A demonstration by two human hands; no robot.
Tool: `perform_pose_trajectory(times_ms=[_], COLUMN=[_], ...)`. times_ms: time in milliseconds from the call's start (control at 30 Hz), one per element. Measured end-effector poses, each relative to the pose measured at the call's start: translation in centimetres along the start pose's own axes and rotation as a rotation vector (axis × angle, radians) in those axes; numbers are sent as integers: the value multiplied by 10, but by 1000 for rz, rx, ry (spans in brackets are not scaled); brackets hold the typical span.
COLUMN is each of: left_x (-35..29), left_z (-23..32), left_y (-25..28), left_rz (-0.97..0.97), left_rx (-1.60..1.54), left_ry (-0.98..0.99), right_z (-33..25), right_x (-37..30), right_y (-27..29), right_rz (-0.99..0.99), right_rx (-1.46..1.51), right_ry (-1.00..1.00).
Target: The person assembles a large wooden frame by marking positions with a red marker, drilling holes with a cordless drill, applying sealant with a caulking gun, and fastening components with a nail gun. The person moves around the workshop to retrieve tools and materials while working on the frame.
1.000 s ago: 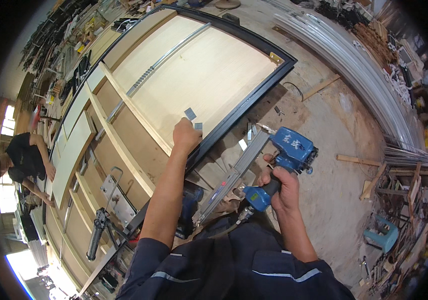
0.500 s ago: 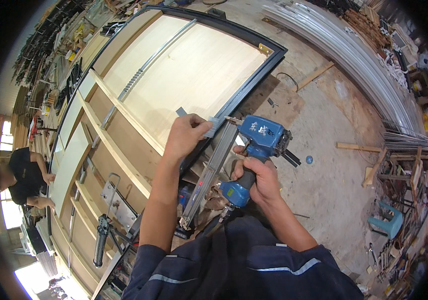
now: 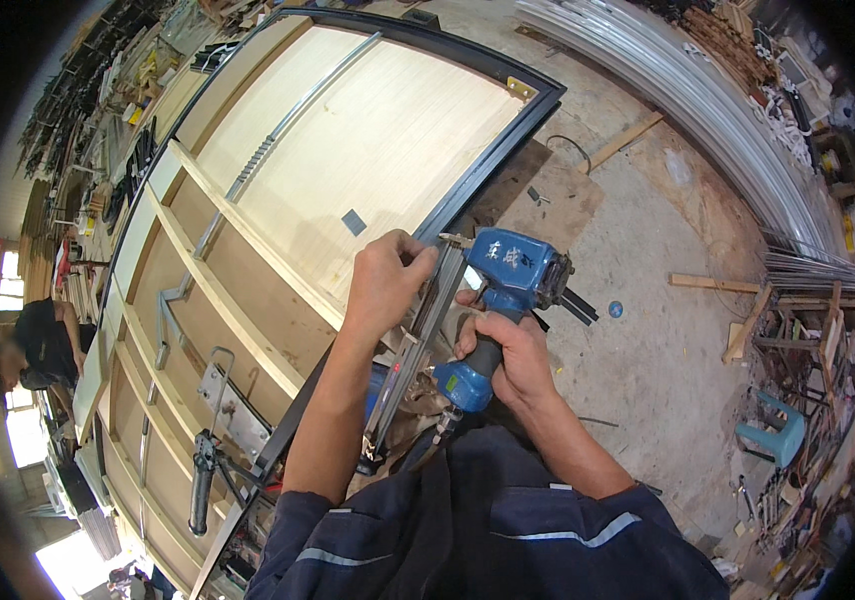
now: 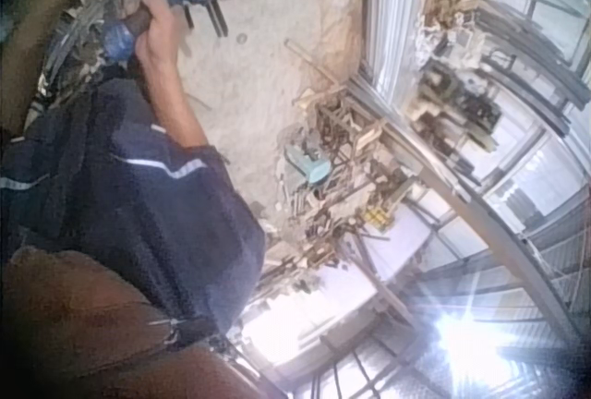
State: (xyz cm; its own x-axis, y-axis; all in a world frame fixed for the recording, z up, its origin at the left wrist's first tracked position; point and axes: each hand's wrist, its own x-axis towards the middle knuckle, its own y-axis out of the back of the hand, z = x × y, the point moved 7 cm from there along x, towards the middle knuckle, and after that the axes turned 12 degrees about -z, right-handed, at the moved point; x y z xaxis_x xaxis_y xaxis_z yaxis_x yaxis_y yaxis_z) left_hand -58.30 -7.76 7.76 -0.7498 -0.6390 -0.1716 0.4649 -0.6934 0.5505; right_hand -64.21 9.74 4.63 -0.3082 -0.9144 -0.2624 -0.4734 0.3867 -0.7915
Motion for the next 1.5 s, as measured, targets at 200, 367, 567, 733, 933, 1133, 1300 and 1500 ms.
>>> perform_pose_trajectory(times_ms=[200, 367, 567, 733, 933, 1133, 1300, 1500], left_x=[-6, -10, -25, -16, 25, 56, 58, 54], left_z=[3, 11, 25, 3, -101, -153, -142, -138], left_y=[-11, -31, -32, -3, 54, 59, 56, 54], left_rz=[91, 120, 117, 33, 386, 333, 387, 391], left_rx=[102, 370, 229, -4, 300, 384, 426, 412], left_ry=[-97, -182, -278, -121, 70, 371, 444, 476], right_z=[7, 8, 7, 3, -2, -8, -17, -18], right_x=[-4, -4, -3, -5, -9, -11, -14, -15], right_y=[13, 10, 15, 31, 31, 27, 25, 29], right_rz=[72, 82, 35, 70, 26, 19, 28, 51], right_rx=[-65, -49, -55, 66, 81, 33, 15, 26], right_ry=[-42, -27, 15, 48, 46, 66, 95, 99])
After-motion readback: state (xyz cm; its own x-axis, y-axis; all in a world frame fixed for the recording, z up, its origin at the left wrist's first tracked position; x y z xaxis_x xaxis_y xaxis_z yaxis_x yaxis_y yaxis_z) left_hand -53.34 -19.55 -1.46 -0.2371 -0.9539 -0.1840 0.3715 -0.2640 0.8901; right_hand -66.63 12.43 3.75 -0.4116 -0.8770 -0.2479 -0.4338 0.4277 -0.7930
